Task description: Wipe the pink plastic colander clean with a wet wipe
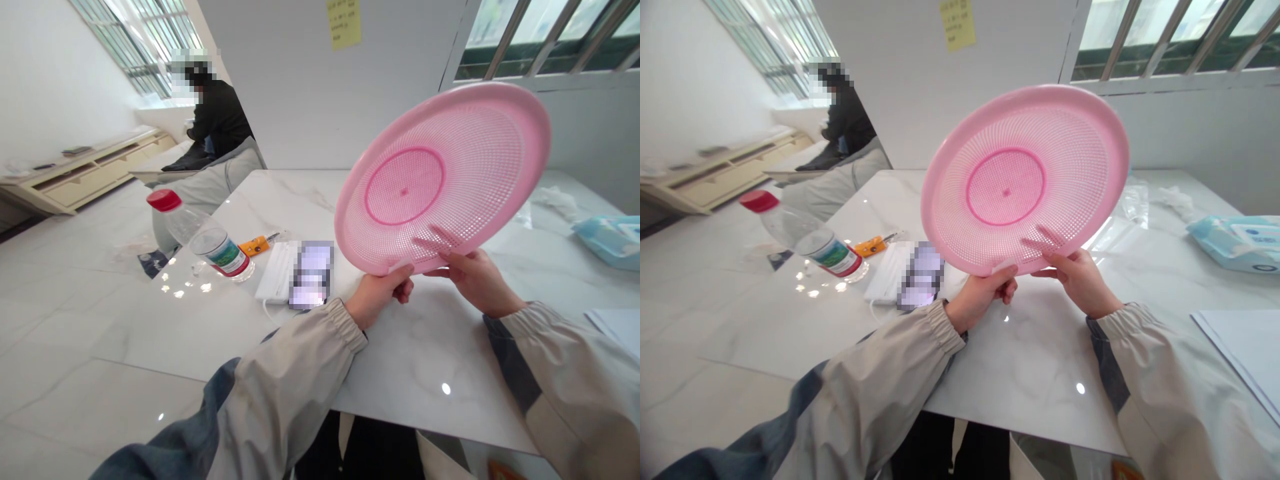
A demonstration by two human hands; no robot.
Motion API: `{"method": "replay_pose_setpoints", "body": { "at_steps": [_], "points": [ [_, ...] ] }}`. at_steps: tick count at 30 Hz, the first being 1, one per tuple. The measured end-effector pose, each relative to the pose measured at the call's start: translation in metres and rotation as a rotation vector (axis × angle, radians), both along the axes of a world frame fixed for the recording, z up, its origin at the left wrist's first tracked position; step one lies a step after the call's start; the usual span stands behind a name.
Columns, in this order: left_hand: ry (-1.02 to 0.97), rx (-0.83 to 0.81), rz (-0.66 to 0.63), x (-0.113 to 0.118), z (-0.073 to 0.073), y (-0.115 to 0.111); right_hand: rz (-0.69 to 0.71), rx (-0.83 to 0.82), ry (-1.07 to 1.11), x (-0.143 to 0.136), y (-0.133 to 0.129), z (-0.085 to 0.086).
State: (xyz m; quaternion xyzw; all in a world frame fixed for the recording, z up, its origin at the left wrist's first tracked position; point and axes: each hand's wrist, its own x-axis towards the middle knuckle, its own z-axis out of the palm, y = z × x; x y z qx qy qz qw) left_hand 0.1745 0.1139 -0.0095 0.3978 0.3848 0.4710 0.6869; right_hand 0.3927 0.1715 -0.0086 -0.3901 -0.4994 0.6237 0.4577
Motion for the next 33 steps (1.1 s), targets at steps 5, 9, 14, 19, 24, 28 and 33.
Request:
{"method": "replay_pose_setpoints", "body": {
  "at_steps": [5, 9, 14, 19, 24, 28, 33],
  "points": [
    [0.005, 0.014, -0.009, -0.0003, -0.0002, 0.0009, 0.077, -0.038, -0.045, -0.0003, -0.0005, -0.0039],
    [0.009, 0.031, -0.024, -0.0015, -0.0001, 0.0008, 0.115, -0.055, -0.058, -0.0007, -0.0011, -0.0050],
    [0.035, 0.037, -0.015, -0.0016, 0.0007, 0.0005, 0.074, -0.032, -0.041, -0.0010, -0.0010, -0.0057],
    [0.033, 0.022, 0.009, -0.0012, 0.0011, 0.0013, -0.008, 0.019, -0.044, -0.0019, -0.0014, -0.0019],
    [0.057, -0.014, 0.041, -0.0024, 0.0015, 0.0009, -0.134, 0.061, -0.039, -0.0034, 0.0014, -0.0025],
    [0.070, -0.019, 0.045, -0.0034, 0.0028, -0.0006, -0.171, 0.070, -0.030, -0.0040, 0.0036, -0.0050],
    [0.042, -0.004, 0.045, -0.0024, 0.0032, -0.0017, -0.105, 0.034, -0.033, -0.0019, 0.0015, -0.0033]
  ]
}}
